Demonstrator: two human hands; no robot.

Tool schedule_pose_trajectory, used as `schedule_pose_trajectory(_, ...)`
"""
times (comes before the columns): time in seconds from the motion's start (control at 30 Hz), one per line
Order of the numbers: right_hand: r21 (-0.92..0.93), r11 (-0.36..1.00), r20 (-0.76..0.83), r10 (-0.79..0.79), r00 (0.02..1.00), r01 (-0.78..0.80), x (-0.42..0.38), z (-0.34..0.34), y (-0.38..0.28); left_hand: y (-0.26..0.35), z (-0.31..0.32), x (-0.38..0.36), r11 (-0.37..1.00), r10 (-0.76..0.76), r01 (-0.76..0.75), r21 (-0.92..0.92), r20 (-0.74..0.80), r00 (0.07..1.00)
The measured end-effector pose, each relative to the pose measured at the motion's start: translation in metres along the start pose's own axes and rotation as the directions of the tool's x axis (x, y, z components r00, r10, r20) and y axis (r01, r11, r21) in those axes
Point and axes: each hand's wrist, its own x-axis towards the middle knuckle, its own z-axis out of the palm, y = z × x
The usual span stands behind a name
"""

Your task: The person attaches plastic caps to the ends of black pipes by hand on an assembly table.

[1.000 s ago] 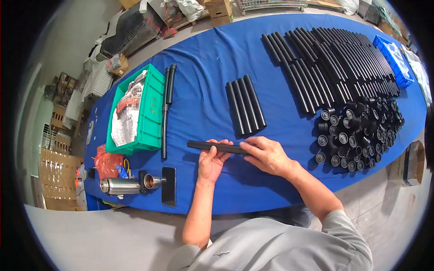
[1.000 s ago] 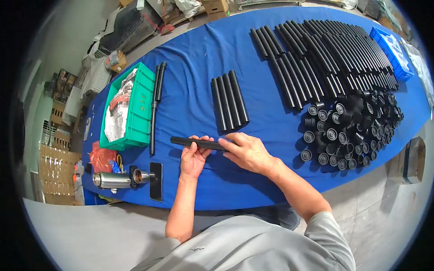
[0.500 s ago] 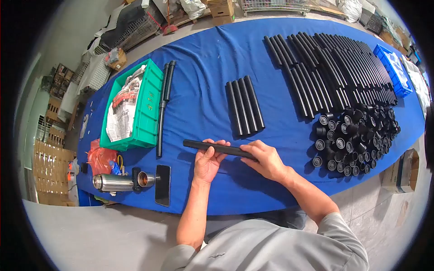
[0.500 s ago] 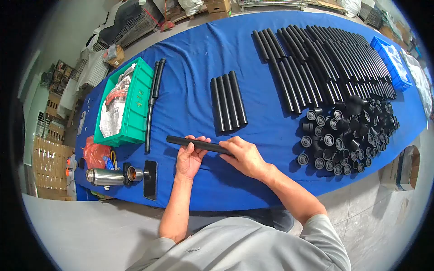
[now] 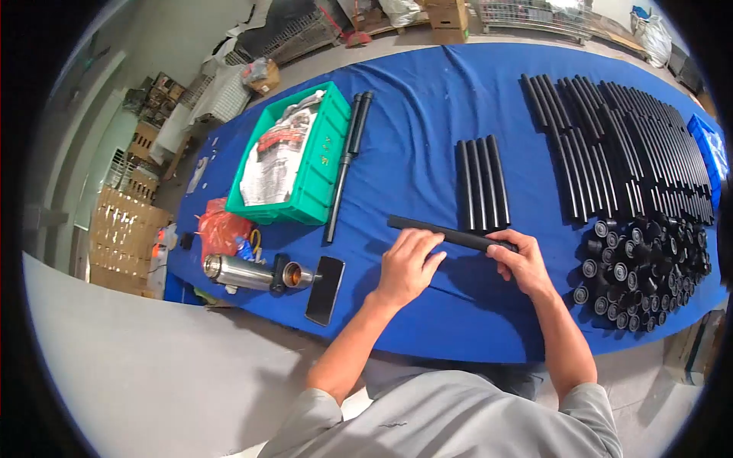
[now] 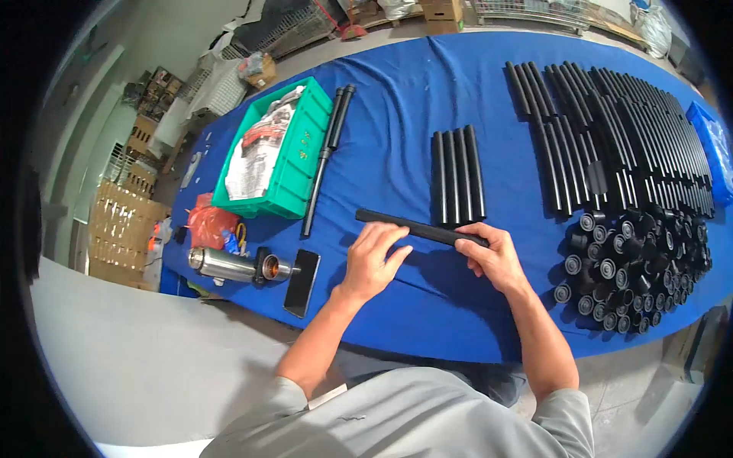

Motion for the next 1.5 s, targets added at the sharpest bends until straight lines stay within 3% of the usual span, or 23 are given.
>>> schedule_pose_trajectory(0.1, 0.009, 1.000, 0.053, -0.003, 0.999, 0.002, 0.000, 0.000, 0.001, -0.002, -0.009, 0.015, 0.953, 0.179, -0.200, 0.230, 0.106, 0.978)
schedule_pose_trajectory(0.27, -0.015, 1.000, 0.095, 0.011, 0.995, -0.009, 0.000, -0.003, 0.002, -0.016, -0.001, 0.002, 0.952, 0.224, -0.256, 0.166, 0.192, 0.956)
schedule_pose_trajectory(0.33, 0.078, 0.997, 0.062, -0.001, 0.998, -0.003, -0.003, 0.002, -0.001, -0.018, -0.005, 0.004, 0.956, 0.214, -0.245, 0.163, 0.188, 0.959)
schedule_pose_trajectory(0.4, 0.142, 0.987, -0.017, -0.071, 0.997, 0.072, -0.007, 0.009, -0.008, -0.031, -0.014, 0.008, 0.968, 0.098, -0.133, 0.213, 0.167, 0.981)
schedule_pose_trajectory(0.53, 0.134, 0.991, 0.090, -0.035, 0.995, 0.022, -0.001, 0.003, 0.002, -0.101, -0.024, 0.016, 0.923, -0.216, 0.207, 0.324, -0.009, 0.976)
schedule_pose_trajectory(0.6, 0.105, 0.994, 0.143, -0.036, 0.989, 0.021, -0.001, 0.006, 0.008, -0.122, -0.033, 0.027, 0.796, -0.459, 0.401, 0.453, 0.021, 0.888)
schedule_pose_trajectory(0.77, 0.099, 0.995, 0.170, -0.011, 0.985, -0.006, -0.003, 0.005, 0.004, -0.160, -0.034, 0.034, 0.596, -0.652, 0.524, 0.609, -0.013, 0.758)
schedule_pose_trajectory(0.87, 0.101, 0.995, 0.173, -0.006, 0.985, -0.011, -0.002, 0.003, 0.004, -0.165, -0.033, 0.032, 0.537, -0.703, 0.576, 0.616, -0.051, 0.710)
schedule_pose_trajectory(1.13, 0.065, 0.998, 0.224, -0.005, 0.974, -0.010, -0.003, 0.004, 0.004, -0.169, -0.036, 0.036, 0.503, -0.717, 0.570, 0.649, -0.055, 0.695)
schedule_pose_trajectory(1.43, 0.071, 0.997, 0.216, -0.013, 0.976, -0.002, -0.002, 0.002, 0.009, -0.176, -0.036, 0.024, 0.564, -0.585, 0.481, 0.671, -0.086, 0.806)
schedule_pose_trajectory(1.5, 0.065, 0.998, 0.206, -0.008, 0.979, -0.006, -0.004, 0.003, 0.004, -0.172, -0.037, 0.028, 0.543, -0.607, 0.498, 0.675, -0.095, 0.789)
